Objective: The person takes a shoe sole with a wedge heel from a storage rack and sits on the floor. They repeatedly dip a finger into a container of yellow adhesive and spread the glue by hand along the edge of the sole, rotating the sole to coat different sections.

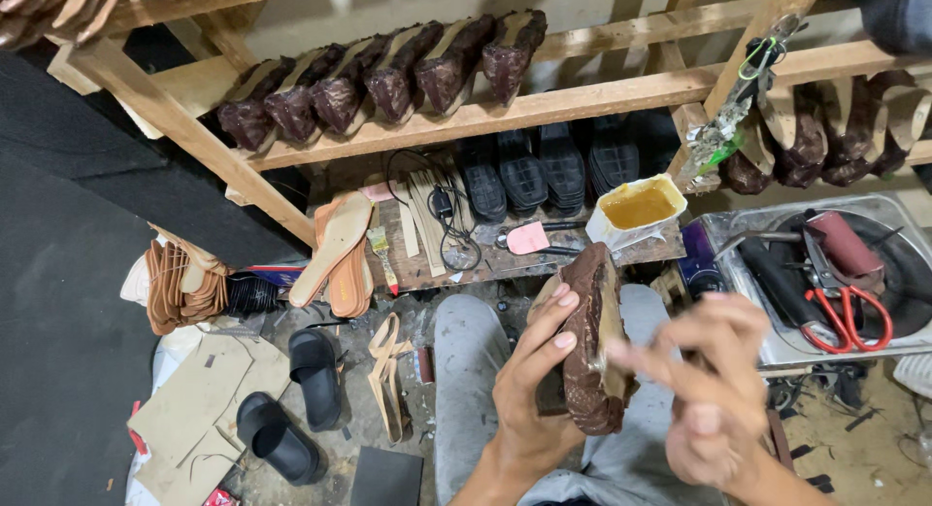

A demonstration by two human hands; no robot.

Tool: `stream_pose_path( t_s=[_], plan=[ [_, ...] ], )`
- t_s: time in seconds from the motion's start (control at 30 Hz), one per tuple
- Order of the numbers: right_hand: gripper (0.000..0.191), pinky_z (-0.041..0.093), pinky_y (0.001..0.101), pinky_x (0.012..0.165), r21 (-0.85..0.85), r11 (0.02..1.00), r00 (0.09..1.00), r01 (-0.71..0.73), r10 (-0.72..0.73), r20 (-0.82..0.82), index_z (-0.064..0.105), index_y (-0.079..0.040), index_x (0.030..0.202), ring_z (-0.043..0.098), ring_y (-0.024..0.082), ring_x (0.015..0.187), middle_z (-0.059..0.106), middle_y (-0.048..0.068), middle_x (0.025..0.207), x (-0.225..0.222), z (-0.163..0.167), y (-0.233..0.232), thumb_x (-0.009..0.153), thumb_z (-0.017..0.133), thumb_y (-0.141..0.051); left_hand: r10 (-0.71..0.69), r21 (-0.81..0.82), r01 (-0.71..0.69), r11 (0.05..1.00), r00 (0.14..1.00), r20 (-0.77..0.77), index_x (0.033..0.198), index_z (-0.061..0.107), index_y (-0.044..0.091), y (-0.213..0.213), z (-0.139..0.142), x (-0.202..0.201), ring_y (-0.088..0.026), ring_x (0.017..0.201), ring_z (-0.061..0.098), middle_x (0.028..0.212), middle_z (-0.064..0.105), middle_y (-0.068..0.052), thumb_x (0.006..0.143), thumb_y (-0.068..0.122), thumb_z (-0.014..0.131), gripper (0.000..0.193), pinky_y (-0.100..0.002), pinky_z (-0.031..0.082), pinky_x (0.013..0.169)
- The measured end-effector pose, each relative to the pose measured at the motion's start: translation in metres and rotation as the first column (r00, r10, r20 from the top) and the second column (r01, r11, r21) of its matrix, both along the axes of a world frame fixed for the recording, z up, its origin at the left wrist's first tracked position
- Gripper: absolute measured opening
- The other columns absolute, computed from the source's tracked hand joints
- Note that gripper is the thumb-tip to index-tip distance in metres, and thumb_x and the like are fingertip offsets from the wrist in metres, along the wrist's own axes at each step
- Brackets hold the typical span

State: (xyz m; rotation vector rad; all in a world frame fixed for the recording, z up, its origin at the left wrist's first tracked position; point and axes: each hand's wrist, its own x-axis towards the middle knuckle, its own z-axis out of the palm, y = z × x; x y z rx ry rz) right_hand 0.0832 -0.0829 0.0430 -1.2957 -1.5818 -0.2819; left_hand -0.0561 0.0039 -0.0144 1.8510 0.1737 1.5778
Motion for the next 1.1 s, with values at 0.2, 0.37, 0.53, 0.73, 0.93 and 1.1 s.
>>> stream_pose_path(
  t_s=[0.2,0.37,0.53,0.73,0.93,1.1],
  plan=[
    [0.063,0.032,0.0544,0.108,0.038,0.999,1.0,0.006,-0.006,0.015,0.081,-0.014,0.1,0.046,0.023,0.095,0.058,-0.001,0.083,-0.006,0.006,-0.001,0.104,0.026,-0.045,-0.009,-0.013,0.009,1.0,1.0,-0.022,0.143,0.044,0.009,-0.002,0.001,-0.005,-0.043,0.146,0.057,0.154,0.054,-0.024,0.081,0.008,0.094,0.08,-0.055,0.046,0.124],
    [0.064,0.034,0.0508,0.108,-0.028,0.999,0.997,-0.033,0.035,0.063,0.078,-0.011,0.107,0.047,0.026,0.098,0.059,0.003,0.089,-0.003,0.008,-0.004,0.108,0.025,-0.046,0.001,-0.02,-0.002,1.0,0.999,-0.044,0.143,0.045,0.008,-0.004,0.0,-0.004,-0.043,0.147,0.057,0.153,0.054,-0.024,0.079,0.01,0.096,0.082,-0.053,0.047,0.123],
    [0.064,0.036,0.0452,0.105,0.014,1.0,0.995,0.008,-0.009,0.104,0.079,-0.013,0.11,0.048,0.026,0.102,0.058,0.002,0.091,0.004,0.009,-0.002,0.111,0.023,-0.046,-0.019,-0.068,0.015,0.998,0.999,-0.047,0.143,0.045,0.007,-0.005,0.001,-0.005,-0.042,0.144,0.058,0.153,0.055,-0.026,0.079,0.009,0.095,0.082,-0.049,0.05,0.121],
    [0.064,0.032,0.0535,0.108,-0.044,0.999,0.992,0.014,-0.009,0.123,0.08,-0.021,0.102,0.049,0.024,0.095,0.057,-0.003,0.085,0.002,0.011,-0.009,0.108,0.022,-0.048,-0.029,-0.072,0.024,0.997,0.997,-0.077,0.143,0.044,0.007,-0.002,0.005,-0.005,-0.042,0.146,0.059,0.153,0.055,-0.027,0.079,0.007,0.095,0.081,-0.046,0.053,0.119],
    [0.06,0.031,0.0544,0.107,-0.061,0.997,0.984,-0.037,0.047,0.169,0.079,-0.016,0.106,0.049,0.024,0.096,0.061,0.002,0.09,0.007,0.013,-0.006,0.106,0.027,-0.046,-0.027,-0.08,0.019,0.997,0.995,-0.1,0.143,0.044,0.007,0.0,0.008,-0.005,-0.041,0.143,0.061,0.154,0.055,-0.027,0.079,0.006,0.094,0.081,-0.045,0.055,0.117],
    [0.059,0.031,0.052,0.109,-0.071,0.997,0.979,-0.025,0.039,0.201,0.08,-0.015,0.106,0.051,0.026,0.098,0.06,0.003,0.091,0.013,0.012,0.002,0.105,0.028,-0.044,-0.016,-0.083,0.006,0.997,0.992,-0.122,0.144,0.044,0.007,0.001,0.008,-0.006,-0.039,0.139,0.063,0.154,0.056,-0.027,0.079,0.006,0.094,0.082,-0.043,0.057,0.116]
  ],
)
